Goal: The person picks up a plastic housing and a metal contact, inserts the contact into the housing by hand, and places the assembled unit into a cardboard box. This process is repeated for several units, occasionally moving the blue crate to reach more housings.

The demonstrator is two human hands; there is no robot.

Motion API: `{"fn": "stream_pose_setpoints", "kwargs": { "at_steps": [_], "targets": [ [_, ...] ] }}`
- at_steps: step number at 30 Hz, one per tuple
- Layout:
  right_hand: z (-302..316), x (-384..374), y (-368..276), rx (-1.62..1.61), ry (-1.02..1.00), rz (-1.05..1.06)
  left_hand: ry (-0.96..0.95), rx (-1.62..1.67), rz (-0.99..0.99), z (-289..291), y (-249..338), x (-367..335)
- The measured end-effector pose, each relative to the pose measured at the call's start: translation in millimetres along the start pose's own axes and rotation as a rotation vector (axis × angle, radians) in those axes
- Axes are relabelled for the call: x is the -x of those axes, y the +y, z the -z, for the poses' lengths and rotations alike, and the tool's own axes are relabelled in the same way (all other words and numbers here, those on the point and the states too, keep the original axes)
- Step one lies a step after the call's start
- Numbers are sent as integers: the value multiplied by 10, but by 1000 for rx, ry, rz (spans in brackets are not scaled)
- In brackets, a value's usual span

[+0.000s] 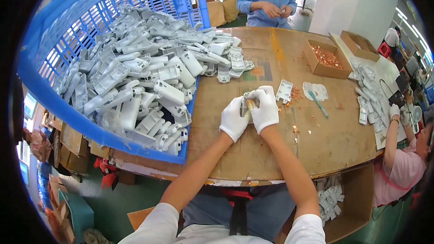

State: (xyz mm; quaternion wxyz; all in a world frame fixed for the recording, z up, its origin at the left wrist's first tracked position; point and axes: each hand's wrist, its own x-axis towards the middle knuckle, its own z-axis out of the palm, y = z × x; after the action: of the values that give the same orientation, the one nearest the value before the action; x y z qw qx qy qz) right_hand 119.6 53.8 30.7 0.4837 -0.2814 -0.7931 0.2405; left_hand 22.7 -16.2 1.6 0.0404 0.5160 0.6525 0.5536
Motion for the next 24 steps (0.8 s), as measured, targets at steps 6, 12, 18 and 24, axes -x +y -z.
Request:
{"fn": "stream_pose_setpoints", "kwargs": {
  "at_steps": [6, 12, 18, 24],
  "targets": [
    [34, -34, 90, -433, -47, -363, -15, -18, -16, 31, 70, -21],
    [126, -100, 129, -519, -353, -402, 11, -61, -43, 62, -30, -14],
    [111, -93, 125, -332, -402, -358, -108, -217, 25, 104, 56, -52],
    [151, -124, 370, -404, -539, -394, -104, -126, -4, 84, 45, -31]
  ]
}}
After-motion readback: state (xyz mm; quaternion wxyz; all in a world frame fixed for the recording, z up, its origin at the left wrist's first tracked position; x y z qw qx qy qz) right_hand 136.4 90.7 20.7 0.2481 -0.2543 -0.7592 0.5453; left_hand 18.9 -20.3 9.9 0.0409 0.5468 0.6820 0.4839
